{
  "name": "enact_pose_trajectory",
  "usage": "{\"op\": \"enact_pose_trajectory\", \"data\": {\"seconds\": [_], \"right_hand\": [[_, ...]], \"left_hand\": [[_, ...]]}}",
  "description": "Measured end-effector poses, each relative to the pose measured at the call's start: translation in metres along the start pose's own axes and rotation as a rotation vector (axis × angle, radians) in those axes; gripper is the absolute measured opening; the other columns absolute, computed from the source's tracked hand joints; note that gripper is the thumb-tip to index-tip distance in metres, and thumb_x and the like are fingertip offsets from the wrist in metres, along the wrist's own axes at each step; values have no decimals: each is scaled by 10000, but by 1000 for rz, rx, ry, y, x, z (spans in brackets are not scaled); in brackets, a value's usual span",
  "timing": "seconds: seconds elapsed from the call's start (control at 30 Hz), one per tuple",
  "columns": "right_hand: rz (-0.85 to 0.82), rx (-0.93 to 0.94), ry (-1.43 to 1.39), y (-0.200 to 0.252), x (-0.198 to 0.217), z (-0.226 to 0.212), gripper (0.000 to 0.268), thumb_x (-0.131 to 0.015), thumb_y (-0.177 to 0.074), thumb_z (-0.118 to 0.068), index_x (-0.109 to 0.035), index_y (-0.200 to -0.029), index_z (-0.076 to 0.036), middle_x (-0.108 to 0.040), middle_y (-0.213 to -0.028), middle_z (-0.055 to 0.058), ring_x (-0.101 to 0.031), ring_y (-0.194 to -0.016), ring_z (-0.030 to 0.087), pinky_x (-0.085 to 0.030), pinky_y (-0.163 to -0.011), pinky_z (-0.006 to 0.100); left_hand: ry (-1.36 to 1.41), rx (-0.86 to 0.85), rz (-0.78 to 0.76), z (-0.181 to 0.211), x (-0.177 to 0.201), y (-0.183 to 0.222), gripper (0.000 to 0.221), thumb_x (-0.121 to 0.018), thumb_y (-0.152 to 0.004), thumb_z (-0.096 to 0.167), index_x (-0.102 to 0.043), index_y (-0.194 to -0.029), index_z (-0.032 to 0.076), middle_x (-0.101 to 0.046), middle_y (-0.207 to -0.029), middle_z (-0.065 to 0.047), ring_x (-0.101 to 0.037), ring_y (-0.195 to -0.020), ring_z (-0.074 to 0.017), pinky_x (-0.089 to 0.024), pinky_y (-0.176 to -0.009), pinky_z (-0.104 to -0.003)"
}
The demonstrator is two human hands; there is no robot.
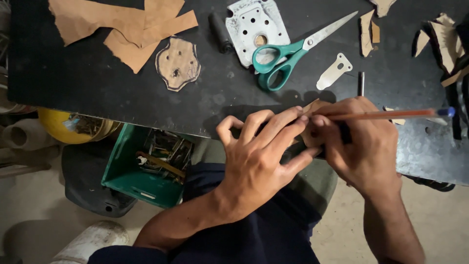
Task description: Trimming a cardboard piece with scissors and marking hole locations using a metal template and a pen.
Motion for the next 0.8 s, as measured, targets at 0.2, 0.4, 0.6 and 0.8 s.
{"op": "enact_pose_trajectory", "data": {"seconds": [0.2, 0.4, 0.6, 0.8], "right_hand": [[10, 159, 40, -3, -2, -8, 29, -682, -1021, 44, -666, -1036, 25, -745, -1037, 154, -675, -804, 283, -536, -768, 410], [3, 230, 101, 1, -1, -13, 160, -819, -994, -38, -664, -995, 1, -653, -932, 94, -587, -750, 259, -497, -695, 346], [-167, 82, -60, 1, 8, -23, 176, -609, -1059, -115, -495, -955, -32, -519, -834, 116, -459, -711, 271, -384, -654, 370], [103, 34, -73, 12, 33, 0, 66, -625, -1097, 46, -563, -1120, 47, -700, -1027, 185, -722, -893, 283, -616, -753, 351]], "left_hand": [[4, -9, -1, 0, 1, 0, 265, -828, -948, 412, -758, -1037, 173, -709, -1269, 73, -618, -1077, -175, -279, -945, -434], [40, 12, 36, -1, -1, 2, 390, -910, -862, 362, -765, -1163, 160, -727, -1251, 89, -633, -1096, -157, -290, -947, -429], [-27, 61, 50, 1, -2, 2, 456, -799, -841, 470, -745, -1187, 179, -692, -1270, 60, -626, -1077, -185, -324, -921, -436], [16, 76, 43, 3, -3, 4, 387, -819, -815, 469, -746, -1104, 222, -688, -1244, 57, -607, -1078, -210, -324, -915, -474]]}}
Point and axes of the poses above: each hand's wrist, its own y-axis away from the middle knuckle, its own x-axis out of the back of the hand, z = x × y, the point moved 4 cm from there along -y, towards the middle knuckle
